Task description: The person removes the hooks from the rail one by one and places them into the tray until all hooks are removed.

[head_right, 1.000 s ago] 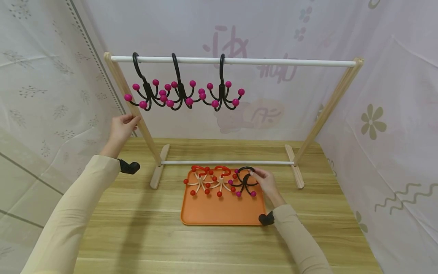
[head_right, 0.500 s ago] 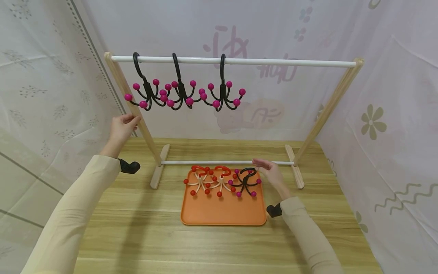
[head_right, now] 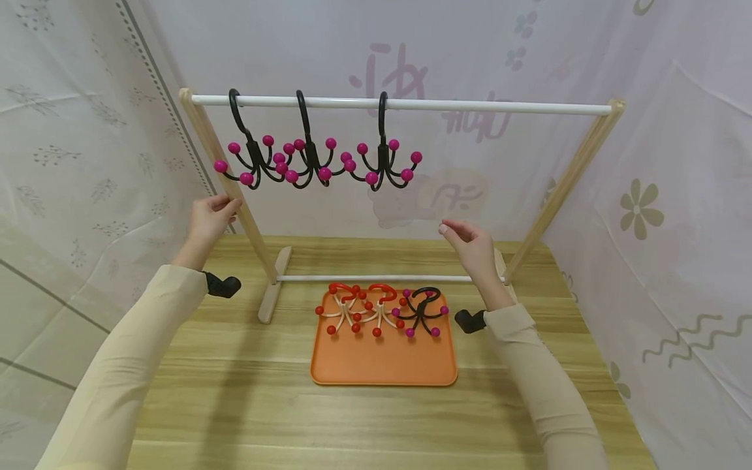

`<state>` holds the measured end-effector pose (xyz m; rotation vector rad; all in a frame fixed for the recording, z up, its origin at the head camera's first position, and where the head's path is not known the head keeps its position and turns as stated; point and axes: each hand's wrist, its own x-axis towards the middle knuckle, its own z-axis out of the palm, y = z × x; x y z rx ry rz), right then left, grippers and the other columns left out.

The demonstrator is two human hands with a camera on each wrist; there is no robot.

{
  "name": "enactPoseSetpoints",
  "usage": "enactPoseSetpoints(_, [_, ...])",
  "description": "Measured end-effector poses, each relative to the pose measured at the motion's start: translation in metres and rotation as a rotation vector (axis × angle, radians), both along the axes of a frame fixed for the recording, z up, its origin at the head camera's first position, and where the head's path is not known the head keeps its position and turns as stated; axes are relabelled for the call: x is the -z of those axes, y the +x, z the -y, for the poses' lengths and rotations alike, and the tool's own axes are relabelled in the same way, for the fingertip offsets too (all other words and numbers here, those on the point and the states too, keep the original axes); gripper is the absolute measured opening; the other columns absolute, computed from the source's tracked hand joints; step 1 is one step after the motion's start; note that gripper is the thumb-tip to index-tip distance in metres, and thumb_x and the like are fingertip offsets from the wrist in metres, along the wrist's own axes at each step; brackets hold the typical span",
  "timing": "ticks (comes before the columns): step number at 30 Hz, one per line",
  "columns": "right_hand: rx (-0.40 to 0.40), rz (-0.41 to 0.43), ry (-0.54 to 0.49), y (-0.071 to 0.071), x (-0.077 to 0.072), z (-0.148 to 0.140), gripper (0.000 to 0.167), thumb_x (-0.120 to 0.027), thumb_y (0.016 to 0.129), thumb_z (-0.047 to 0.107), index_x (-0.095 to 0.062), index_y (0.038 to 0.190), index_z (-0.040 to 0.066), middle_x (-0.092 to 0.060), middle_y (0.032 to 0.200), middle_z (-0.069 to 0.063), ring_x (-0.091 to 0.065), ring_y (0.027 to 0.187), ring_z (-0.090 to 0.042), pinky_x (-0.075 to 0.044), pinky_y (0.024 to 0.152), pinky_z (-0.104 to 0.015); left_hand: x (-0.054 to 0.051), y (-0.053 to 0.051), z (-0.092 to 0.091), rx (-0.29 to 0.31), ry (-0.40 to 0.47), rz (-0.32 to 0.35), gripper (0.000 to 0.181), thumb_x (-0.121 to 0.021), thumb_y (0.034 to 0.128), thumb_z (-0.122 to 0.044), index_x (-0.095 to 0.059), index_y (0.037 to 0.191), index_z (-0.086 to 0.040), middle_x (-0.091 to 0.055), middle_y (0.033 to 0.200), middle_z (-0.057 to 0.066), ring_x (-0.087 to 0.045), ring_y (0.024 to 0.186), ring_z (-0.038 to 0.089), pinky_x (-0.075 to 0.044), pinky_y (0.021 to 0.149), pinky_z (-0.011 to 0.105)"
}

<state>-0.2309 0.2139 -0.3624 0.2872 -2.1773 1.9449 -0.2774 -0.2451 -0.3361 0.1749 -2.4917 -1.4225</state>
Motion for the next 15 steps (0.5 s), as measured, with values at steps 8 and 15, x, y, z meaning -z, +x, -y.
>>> enactPoseSetpoints(8, [-0.012,-0.09,-0.009,-0.007,-0.022,0.01,0.029,-0.064,0.082,0.022,-0.064,0.104,0.003,-0.065,0.094,-0.008,-0.058,0.089,-0.016,-0.044,0.081,-0.024,0.0,0.0,-0.001,0.012,0.014,-0.001,0.042,-0.051,0.0897,-0.028,-0.055,0.116,0.004,-0.057,0.11,0.02,-0.053,0.096,0.025,-0.043,0.082,0.035])
enactPoseSetpoints(15, [0.039,-0.092,0.027,-0.005,-0.045,0.022,0.034,-0.066,0.08,0.025,-0.064,0.103,0.001,-0.065,0.091,-0.006,-0.059,0.087,-0.015,-0.044,0.08,-0.026,0.0,-0.001,0.0,0.015,0.027,0.004,0.044,-0.051,0.0893,-0.029,-0.054,0.117,0.005,-0.056,0.112,0.02,-0.053,0.1,0.025,-0.043,0.084,0.034])
